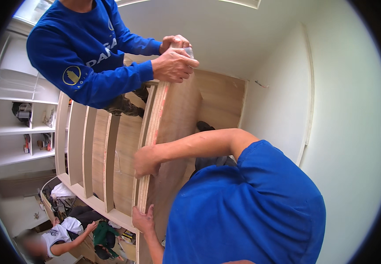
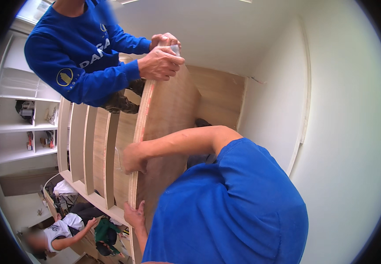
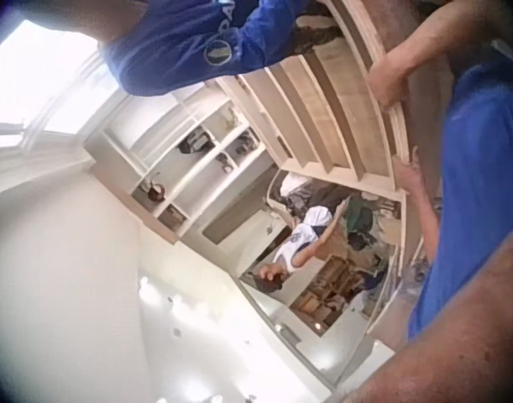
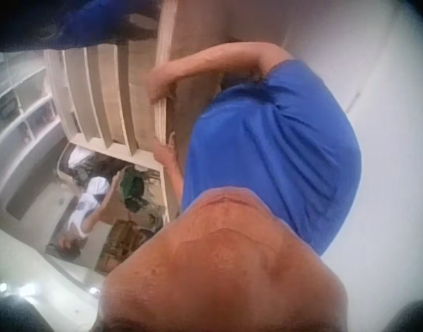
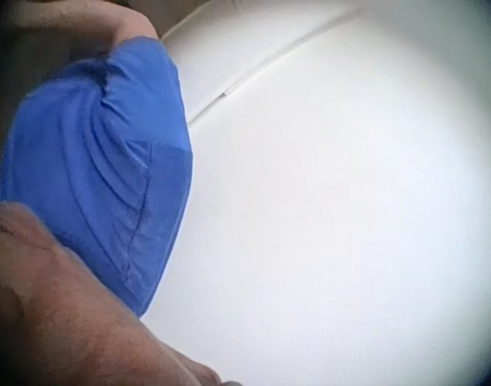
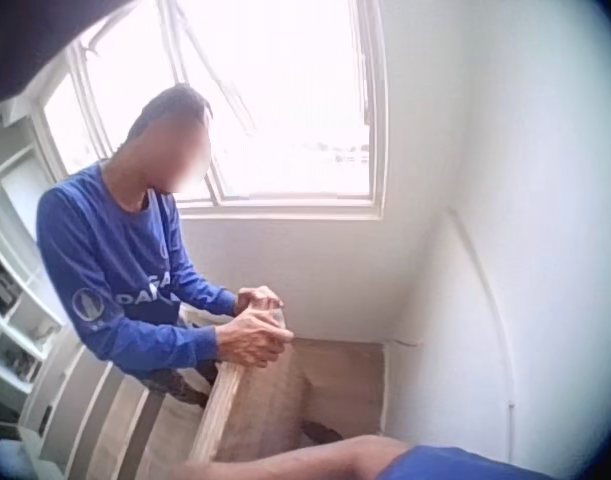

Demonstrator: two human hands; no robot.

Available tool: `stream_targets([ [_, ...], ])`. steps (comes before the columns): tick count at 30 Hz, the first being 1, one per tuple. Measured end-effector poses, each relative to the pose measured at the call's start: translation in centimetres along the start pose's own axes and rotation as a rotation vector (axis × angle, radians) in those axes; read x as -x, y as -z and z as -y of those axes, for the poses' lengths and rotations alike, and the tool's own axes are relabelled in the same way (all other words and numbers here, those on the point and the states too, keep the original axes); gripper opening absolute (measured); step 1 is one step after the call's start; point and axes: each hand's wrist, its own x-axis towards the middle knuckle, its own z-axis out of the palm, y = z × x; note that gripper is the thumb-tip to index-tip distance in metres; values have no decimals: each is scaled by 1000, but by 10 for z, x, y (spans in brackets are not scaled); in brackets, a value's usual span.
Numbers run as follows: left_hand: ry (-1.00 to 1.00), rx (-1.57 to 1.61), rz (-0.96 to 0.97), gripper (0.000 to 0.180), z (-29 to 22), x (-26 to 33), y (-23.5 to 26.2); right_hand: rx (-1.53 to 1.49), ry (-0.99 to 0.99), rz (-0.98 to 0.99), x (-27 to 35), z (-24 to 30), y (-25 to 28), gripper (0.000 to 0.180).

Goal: The person lifts and positions a large wooden panel into a partially built cabinet frame. They align the panel with the frame and use a cordless drill to fasten it with screws. Other workers are visible in the background assisting with the assembly.

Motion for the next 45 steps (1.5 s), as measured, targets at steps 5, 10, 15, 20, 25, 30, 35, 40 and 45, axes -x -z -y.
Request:
stream_targets([
  [5,22,-11,35,62,-7,-3,1,-18,25,-28,5,-3,-1,46],
  [10,39,-16,49,64,2,2,-7,-10,65,-20,7,1,5,44],
  [15,-3,0,20,64,3,2,-8,-33,5,3,4,2,0,47],
  [20,14,30,32,63,2,-1,-7,-41,27,3,3,0,0,41],
  [25,59,22,63,62,-2,-3,-5,-37,21,22,6,0,2,39],
  [30,78,28,66,61,-1,4,-5,-47,37,19,5,-1,2,42],
  [35,39,-7,114,59,-9,-1,5,-59,-24,84,4,4,6,41],
  [40,-10,56,115,57,2,1,0,22,-2,106,1,12,10,44],
  [45,-33,100,47,54,7,9,-14,46,-67,212,-1,26,23,46],
])
